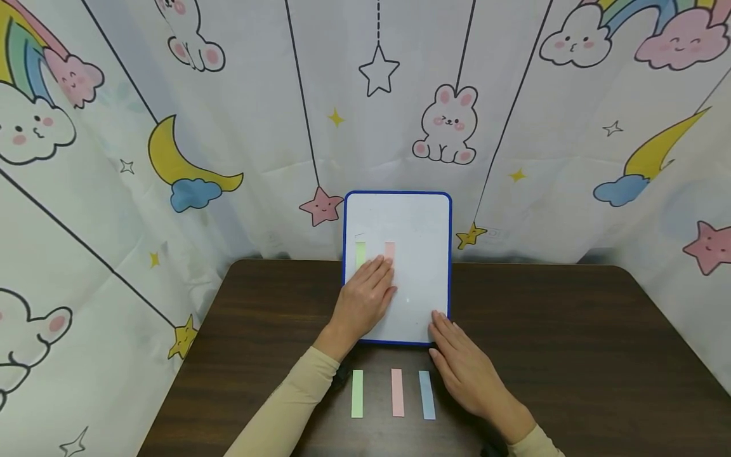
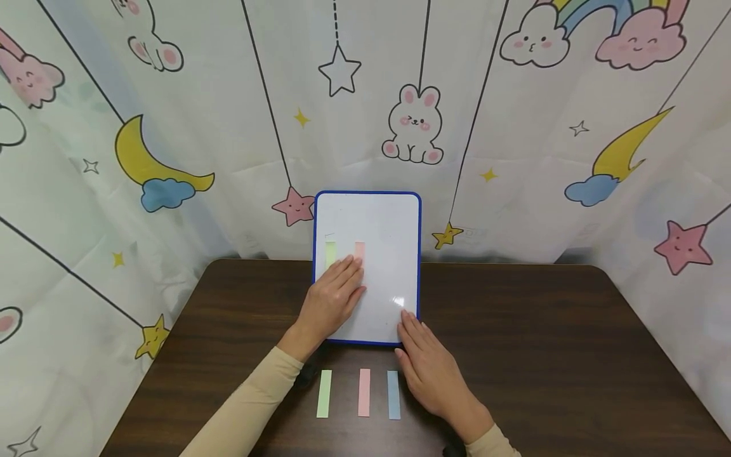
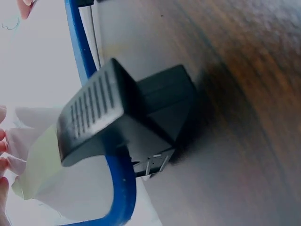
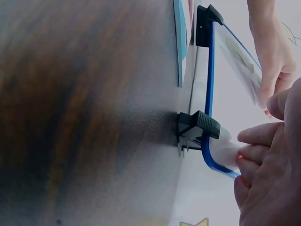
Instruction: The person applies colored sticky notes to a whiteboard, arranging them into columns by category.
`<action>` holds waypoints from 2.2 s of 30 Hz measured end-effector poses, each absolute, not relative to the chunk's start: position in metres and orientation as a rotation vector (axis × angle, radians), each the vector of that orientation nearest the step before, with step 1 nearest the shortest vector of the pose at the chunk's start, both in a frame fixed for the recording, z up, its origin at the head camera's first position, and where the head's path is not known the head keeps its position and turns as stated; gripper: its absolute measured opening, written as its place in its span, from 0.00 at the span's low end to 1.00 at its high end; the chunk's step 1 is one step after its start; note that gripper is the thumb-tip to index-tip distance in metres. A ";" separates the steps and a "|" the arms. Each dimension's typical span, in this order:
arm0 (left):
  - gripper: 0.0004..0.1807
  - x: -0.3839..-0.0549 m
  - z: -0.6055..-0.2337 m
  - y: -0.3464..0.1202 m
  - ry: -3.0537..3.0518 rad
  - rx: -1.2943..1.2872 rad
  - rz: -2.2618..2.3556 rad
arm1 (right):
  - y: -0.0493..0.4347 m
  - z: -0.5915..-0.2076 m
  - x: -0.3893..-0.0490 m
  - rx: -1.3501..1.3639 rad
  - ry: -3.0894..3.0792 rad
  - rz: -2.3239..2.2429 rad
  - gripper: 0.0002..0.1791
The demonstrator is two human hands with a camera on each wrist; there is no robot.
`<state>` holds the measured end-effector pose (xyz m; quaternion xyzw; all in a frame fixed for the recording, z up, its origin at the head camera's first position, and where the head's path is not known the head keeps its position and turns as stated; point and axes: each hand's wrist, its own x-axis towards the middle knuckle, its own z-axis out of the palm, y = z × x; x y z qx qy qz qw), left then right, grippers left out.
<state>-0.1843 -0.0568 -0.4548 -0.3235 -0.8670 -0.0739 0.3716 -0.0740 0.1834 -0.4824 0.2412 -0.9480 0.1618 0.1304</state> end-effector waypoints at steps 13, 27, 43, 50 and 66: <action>0.17 -0.184 -0.450 -0.056 -2.215 -0.832 -0.199 | 0.182 -0.482 -0.073 0.684 -2.759 0.486 0.29; 0.17 -0.171 -0.457 -0.055 -2.174 -0.892 -0.227 | 0.183 -0.483 -0.073 0.696 -2.728 0.488 0.29; 0.17 -0.128 -0.465 -0.065 -2.219 -0.977 -0.358 | 0.186 -0.476 -0.059 0.744 -2.720 0.464 0.28; 0.17 -0.104 -0.467 -0.068 -2.241 -1.045 -0.386 | 0.183 -0.470 -0.049 0.791 -2.675 0.497 0.28; 0.25 -0.065 -0.456 -0.074 -2.564 -1.256 -0.340 | 0.172 -0.469 -0.027 0.929 -2.857 0.464 0.26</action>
